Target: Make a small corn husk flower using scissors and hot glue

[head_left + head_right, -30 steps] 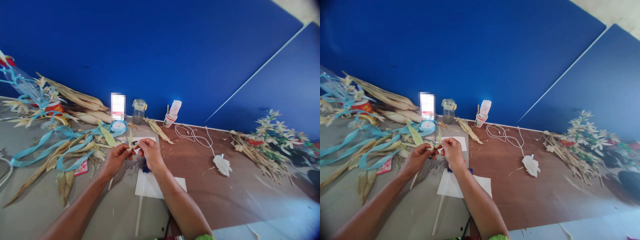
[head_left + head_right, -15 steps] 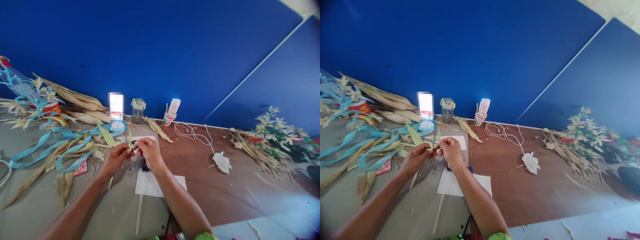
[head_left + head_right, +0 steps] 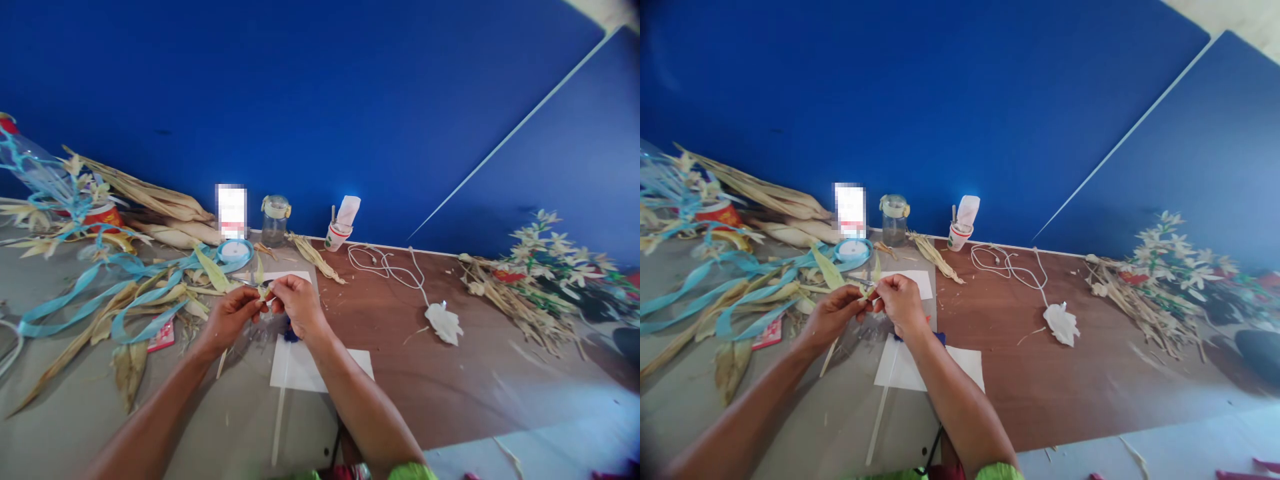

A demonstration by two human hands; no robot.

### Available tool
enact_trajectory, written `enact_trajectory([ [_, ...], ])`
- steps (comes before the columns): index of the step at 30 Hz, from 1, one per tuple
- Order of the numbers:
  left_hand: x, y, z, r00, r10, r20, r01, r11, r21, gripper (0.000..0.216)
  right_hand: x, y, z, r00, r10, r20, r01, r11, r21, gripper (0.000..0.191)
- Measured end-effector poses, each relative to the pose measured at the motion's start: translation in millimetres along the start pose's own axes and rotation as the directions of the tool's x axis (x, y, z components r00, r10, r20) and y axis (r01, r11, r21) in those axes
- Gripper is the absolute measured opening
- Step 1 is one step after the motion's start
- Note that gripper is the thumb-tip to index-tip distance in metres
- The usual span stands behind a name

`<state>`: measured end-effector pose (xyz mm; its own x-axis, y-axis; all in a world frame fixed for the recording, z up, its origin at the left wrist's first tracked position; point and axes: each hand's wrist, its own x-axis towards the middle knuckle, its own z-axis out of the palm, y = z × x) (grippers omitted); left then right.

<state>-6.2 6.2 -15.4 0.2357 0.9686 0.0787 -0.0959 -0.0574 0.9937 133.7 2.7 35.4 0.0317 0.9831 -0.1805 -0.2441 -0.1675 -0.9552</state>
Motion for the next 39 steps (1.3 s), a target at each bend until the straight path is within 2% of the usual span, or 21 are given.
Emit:
enact_trajectory([
  [13,-1,9,3,0.999,-0.028,0.022,0.029,0.999,-0.03,0.023,1,0,0,1.0,0.002,0.007,-0.002,1.0,-0.006,0.01],
  [20,-2,8,2,0.997,-0.027,0.069,0.035,0.992,-0.118,0.027,1,2,0,1.0,0.007,0.012,-0.007,1.0,-0.005,0.01],
  [31,-3,13,2,0.995,-0.053,0.084,0.063,0.99,-0.123,0.026,0,-3,-1,1.0,-0.009,-0.012,0.008,0.999,-0.032,0.012],
  [39,-2,8,2,0.994,-0.023,0.11,0.033,0.995,-0.097,0.026,1,-1,-2,1.0,-0.022,0.006,0.022,1.0,-0.013,0.014],
])
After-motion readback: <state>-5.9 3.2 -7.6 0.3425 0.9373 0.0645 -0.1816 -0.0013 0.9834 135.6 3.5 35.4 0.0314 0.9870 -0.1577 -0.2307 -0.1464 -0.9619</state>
